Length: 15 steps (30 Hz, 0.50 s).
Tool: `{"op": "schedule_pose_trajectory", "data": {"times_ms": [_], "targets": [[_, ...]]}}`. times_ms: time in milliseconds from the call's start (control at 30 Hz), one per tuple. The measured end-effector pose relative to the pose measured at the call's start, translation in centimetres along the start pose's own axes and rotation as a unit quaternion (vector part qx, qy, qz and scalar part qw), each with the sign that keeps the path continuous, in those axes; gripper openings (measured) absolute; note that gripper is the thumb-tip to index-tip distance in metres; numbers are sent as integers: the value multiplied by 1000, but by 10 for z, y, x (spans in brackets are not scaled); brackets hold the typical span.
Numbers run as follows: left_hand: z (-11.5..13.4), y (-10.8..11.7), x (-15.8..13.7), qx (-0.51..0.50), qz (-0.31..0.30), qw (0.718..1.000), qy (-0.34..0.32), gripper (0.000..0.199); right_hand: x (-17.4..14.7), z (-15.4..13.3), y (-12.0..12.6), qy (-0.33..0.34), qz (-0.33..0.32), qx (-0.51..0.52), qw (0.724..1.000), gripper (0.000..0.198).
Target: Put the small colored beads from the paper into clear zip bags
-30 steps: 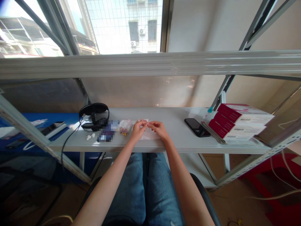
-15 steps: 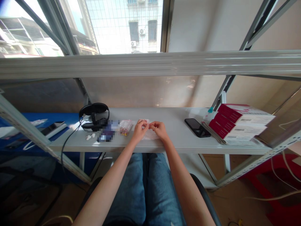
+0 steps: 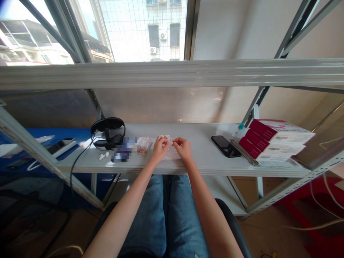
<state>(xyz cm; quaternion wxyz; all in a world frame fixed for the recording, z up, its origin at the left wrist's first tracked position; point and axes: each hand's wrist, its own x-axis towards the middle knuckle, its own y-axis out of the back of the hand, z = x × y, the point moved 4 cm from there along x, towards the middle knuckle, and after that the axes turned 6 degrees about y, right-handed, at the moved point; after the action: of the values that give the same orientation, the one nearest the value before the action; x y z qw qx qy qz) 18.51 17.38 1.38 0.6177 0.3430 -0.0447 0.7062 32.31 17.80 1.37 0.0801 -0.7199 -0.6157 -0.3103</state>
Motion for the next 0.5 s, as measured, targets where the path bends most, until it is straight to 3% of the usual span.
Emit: {"op": "schedule_pose_trajectory", "data": {"times_ms": [267, 367, 500], "targets": [[-1, 4, 1, -56, 21, 998, 16, 6, 1, 2, 3, 25, 46, 27, 998, 18], [-9, 4, 2, -129, 26, 987, 88, 9, 2, 3, 3, 25, 49, 37, 998, 11], [-16, 5, 1, -219, 30, 960, 169, 19, 3, 8, 3, -3, 39, 47, 998, 16]]}}
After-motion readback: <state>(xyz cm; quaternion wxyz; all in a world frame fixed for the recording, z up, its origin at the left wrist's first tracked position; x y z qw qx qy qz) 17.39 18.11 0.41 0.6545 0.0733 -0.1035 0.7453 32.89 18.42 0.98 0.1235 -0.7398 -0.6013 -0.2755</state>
